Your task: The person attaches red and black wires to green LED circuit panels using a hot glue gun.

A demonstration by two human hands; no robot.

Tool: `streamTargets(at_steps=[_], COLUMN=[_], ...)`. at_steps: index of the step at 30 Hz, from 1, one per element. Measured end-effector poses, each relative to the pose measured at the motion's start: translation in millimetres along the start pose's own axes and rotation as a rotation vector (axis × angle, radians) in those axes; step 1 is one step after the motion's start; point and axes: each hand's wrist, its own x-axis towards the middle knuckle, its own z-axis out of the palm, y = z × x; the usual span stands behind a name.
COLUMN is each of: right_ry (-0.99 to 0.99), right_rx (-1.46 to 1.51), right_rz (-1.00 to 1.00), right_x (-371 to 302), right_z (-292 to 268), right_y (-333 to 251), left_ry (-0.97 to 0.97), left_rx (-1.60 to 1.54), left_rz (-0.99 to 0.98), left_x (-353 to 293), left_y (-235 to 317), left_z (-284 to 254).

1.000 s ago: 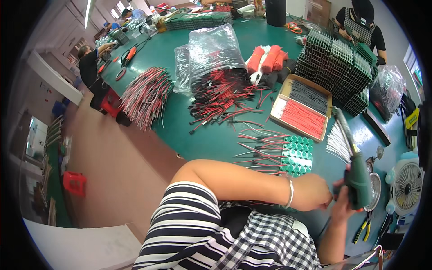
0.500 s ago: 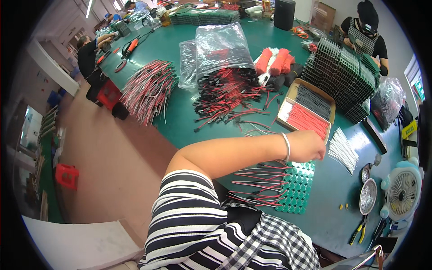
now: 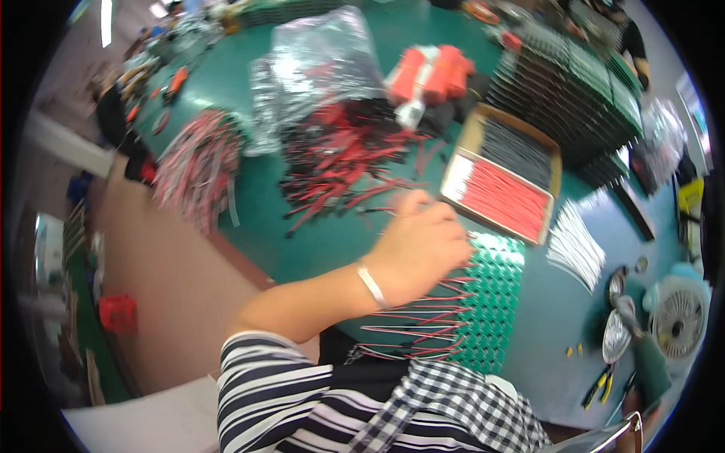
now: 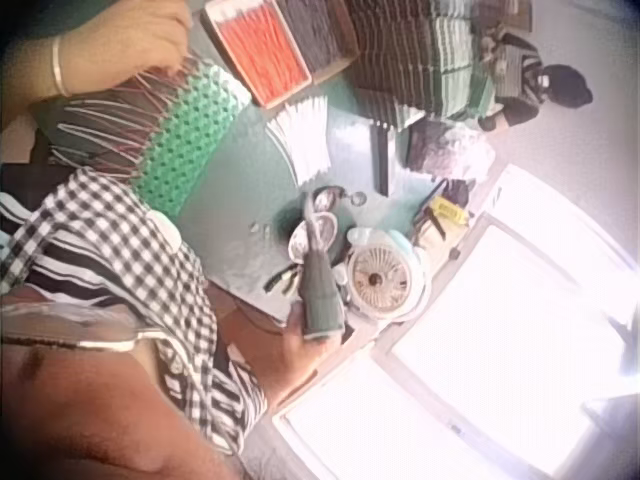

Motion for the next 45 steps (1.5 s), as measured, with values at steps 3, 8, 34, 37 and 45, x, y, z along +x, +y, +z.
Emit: streamTargets(at_steps=[3, 8, 34, 37, 45], right_ry=[-0.160, -0.256, -0.435, -0.326, -0.431], right_rx=[0.771, 1.527, 1.095, 0.952, 0.987], right_rz=[0.288, 0.596, 0.035, -0.206, -0.089], right_x=[-16.2, -6.7, 20.2, 27.7, 27.1], right_z=[51.1, 137.9, 186.6, 192.0, 186.1], right_y=[2.3, -35.9, -76.4, -77.5, -79.2], left_ry=[0.022, 0.048, 0.074, 0.075, 0.063], left_rx=[0.015, 0.133, 0.210, 0.198, 0.185], left_rz=[-0.098, -0.094, -0.007, -0.009, -0.015], left_x=[-7.5, -0.4, 30.0, 29.6, 30.4], left_y=[-2.8, -1.2, -12.5, -13.4, -14.7], left_z=[9.3, 38.7, 55.3, 56.1, 55.3])
